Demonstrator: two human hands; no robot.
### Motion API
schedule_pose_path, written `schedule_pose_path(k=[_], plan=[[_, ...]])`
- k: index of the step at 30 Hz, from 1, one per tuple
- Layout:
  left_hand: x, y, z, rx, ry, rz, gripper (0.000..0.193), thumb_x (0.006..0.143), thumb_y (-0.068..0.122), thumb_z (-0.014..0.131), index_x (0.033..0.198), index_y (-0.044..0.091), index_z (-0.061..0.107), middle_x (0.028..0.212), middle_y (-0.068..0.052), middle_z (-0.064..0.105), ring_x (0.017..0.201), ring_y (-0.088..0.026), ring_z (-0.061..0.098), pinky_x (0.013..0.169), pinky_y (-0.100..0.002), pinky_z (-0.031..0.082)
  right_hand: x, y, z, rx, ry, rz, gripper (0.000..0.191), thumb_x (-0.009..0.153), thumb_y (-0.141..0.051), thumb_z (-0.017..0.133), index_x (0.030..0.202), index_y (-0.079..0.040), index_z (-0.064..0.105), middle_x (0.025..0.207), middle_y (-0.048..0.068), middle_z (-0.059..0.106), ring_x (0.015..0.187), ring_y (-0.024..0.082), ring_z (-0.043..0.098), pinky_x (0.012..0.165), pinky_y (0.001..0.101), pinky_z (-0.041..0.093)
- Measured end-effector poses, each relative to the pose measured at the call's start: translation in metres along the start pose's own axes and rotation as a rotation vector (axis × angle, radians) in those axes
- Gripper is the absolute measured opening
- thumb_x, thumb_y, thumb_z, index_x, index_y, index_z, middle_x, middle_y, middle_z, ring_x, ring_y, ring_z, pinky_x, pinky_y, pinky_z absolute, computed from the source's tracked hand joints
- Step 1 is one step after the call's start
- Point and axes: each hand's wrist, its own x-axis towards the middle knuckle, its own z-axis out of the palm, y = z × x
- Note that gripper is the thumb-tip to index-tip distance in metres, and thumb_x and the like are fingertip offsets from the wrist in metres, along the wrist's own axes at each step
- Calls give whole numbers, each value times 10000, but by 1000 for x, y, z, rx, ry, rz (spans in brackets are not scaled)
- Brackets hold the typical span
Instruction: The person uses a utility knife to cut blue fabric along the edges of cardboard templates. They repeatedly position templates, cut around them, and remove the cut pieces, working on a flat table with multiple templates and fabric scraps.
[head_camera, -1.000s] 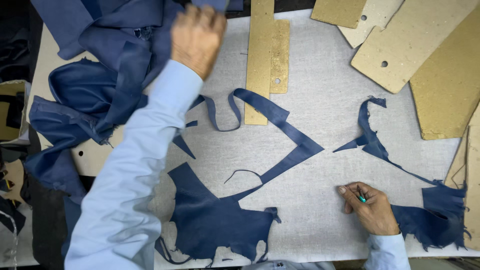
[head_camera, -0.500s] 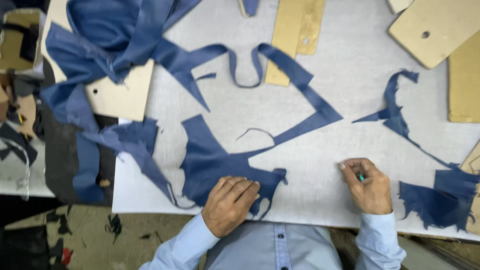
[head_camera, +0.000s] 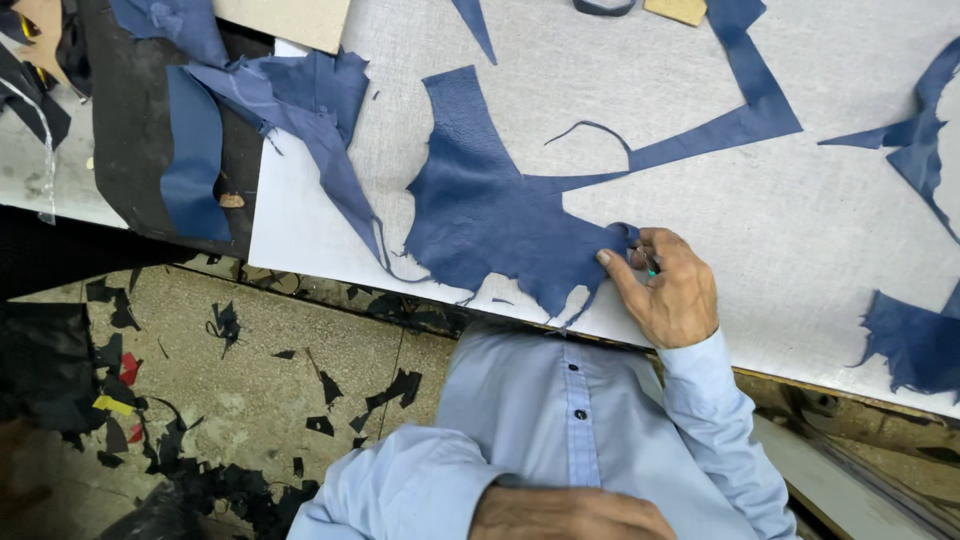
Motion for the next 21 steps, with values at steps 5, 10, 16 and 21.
schedule_pose_path(k=[5, 10, 16, 21], plan=[[-23, 61, -75, 1353, 562, 215, 292, 1021, 211, 731, 1231, 13, 688, 1207, -123, 701, 1069, -264, 692, 913, -393, 546, -9, 13, 11, 91, 91, -130, 258, 917, -151, 817, 981, 39, 654, 852, 174, 693, 646, 235, 662, 544, 342, 516], [-17, 78, -111, 1535, 899, 17, 313, 938, 100, 778, 1219, -8, 692, 1169, -134, 716, 1027, -274, 691, 886, -393, 529, -22, 39, -21, 183, -2, 85, 207, 923, -130, 808, 953, 10, 658, 697, 129, 661, 581, 192, 574, 509, 359, 459], [6, 30, -105, 1450, 815, -41, 329, 898, 111, 798, 1190, -4, 702, 1152, -142, 708, 986, -279, 663, 850, -397, 500, -13, 74, -104, -287, 486, -181, 243, 1077, -58, 746, 1211, 84, 602, 1050, 214, 698, 916, 273, 702, 744, 374, 592], [41, -9, -111, 1545, 684, -53, 378, 886, 116, 783, 1232, -6, 691, 1220, -138, 645, 995, -285, 615, 856, -410, 490, -34, 59, -74, -308, 468, -283, 328, 1077, -69, 743, 1332, 46, 572, 1261, 249, 674, 1103, 370, 726, 848, 379, 644]])
